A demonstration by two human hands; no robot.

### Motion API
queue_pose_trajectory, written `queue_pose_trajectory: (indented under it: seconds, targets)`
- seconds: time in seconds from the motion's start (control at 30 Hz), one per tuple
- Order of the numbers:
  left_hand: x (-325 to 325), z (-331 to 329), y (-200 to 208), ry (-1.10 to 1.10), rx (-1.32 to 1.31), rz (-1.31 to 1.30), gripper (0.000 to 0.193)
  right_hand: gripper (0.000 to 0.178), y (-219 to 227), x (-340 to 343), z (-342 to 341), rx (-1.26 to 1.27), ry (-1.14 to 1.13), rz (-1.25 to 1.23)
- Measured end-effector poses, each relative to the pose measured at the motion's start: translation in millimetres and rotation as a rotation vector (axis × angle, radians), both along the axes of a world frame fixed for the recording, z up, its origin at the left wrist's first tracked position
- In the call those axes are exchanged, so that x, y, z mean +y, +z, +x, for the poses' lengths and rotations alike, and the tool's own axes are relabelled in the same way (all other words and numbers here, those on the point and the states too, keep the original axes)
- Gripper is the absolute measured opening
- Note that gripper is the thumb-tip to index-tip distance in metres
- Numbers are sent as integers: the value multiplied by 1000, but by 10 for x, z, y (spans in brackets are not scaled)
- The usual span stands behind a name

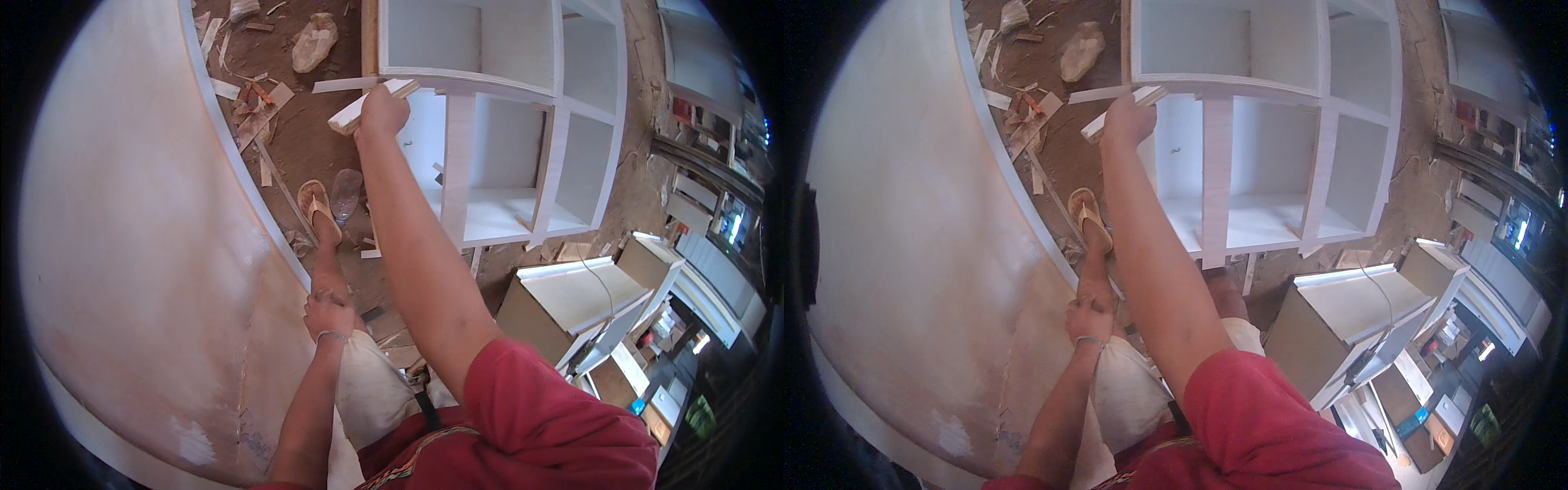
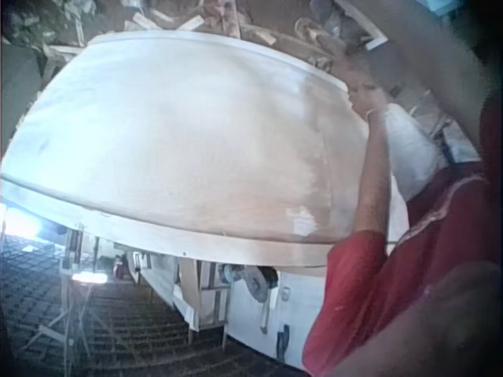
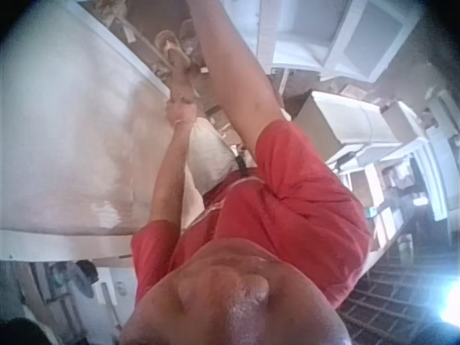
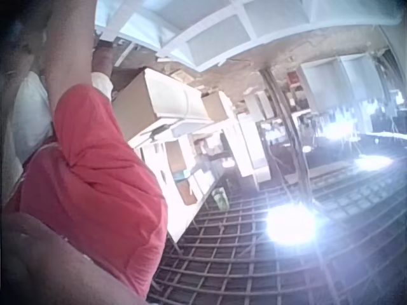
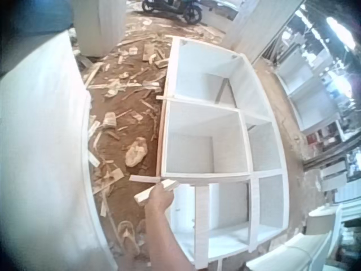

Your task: The person applies adhesive strips to the edges of a white wooden cabinet frame, using a hand-held power sander to smooth the edges and a small block to press the strips firmly into place.

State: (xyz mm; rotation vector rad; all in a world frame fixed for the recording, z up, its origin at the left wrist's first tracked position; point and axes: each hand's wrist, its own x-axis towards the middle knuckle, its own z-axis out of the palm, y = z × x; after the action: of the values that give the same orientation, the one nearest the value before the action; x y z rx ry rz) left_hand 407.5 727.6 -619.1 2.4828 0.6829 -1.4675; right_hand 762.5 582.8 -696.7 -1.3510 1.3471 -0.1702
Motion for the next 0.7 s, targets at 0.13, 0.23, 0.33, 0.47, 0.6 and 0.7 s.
queue_pose_trajectory:
  seconds: [0.13, 0.23, 0.33, 0.47, 0.6, 0.7]
  targets:
    - [71, -32, 1, 4, -15, 14, 50, 45, 103, 299, 181, -45, -98, 253]
    - [11, 41, 29, -9, 19, 21, 50, 46, 221, 600, 89, 92, 575, 116]
    - [-19, 46, 87, -74, -22, -9, 49, 44, 699, 976, -154, -75, 557, 202]
    - [-174, 56, 30, -75, 26, 21, 49, 49, 960, 537, -1077, -202, 966, 301]
    - [-171, -173, -106, -51, 51, 30, 52, 56, 1460, -823, -2243, 74, 1224, 683]
    - [-585, -372, -83, -103, 33, 31, 56, 57, 1626, -2087, -3234, 130, 857, 907]
